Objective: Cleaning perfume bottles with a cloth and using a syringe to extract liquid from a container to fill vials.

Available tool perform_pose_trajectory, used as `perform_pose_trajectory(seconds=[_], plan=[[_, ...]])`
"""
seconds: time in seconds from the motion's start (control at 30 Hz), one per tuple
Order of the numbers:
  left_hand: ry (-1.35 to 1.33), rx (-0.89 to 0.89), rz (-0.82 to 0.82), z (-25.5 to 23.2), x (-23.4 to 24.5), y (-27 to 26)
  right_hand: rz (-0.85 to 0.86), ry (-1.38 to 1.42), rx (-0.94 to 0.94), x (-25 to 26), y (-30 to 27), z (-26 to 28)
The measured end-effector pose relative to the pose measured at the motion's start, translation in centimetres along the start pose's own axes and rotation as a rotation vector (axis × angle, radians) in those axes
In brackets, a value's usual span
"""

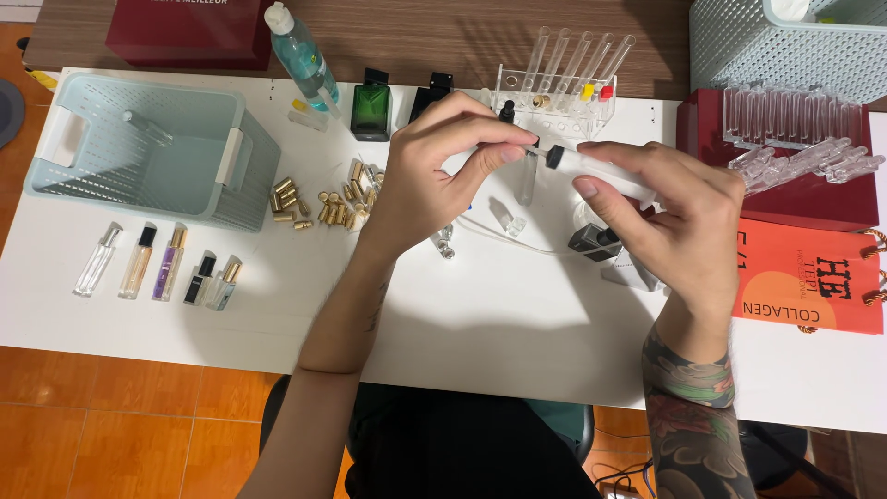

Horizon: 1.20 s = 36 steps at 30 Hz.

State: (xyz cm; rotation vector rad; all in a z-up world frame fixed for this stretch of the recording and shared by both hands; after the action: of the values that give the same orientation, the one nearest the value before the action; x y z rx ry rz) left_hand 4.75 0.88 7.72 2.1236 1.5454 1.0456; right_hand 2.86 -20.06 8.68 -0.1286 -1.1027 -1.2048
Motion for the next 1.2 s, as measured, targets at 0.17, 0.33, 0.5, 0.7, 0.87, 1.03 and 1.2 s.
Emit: perform_pose_trajectory(seconds=[0.17, 0.33, 0.5, 0.7, 0.87, 1.03, 1.2], plan=[[0.083, 0.004, -0.031, -0.4, -0.1, -0.2, 0.006, 0.022, 0.004, -0.2, 0.2, 0.4], [0.170, 0.016, -0.078, -0.4, -0.1, -0.2, 0.001, -0.015, 0.021, -0.3, 0.1, 0.3], [0.141, 0.003, -0.093, -0.2, -0.3, -0.2, 0.001, 0.026, 0.019, -0.4, 0.3, 0.6], [0.130, -0.021, -0.083, 0.0, -0.9, -0.5, 0.072, 0.143, 0.005, -0.8, -0.2, 0.1], [0.102, 0.005, -0.082, -0.4, -0.5, -0.3, 0.010, 0.072, 0.041, 0.1, -0.6, 0.4], [0.127, 0.017, -0.106, -0.3, -0.3, -0.4, 0.003, -0.026, 0.004, -0.1, -0.1, 0.0], [0.151, -0.014, -0.109, -0.6, -0.2, -0.2, -0.013, -0.007, 0.023, -0.1, -0.2, -0.1]])
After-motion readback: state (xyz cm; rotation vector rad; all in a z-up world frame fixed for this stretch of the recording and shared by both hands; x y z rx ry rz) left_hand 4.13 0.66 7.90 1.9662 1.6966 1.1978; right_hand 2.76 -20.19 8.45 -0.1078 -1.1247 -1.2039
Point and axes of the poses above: each hand's wrist, its own y-axis towards the middle knuckle, its own x-axis out of the back of the hand, z = x × y, the point moved 8 cm from there along y, towards the middle knuckle, and after that the axes turned 9 degrees about z, right-handed, at the moved point
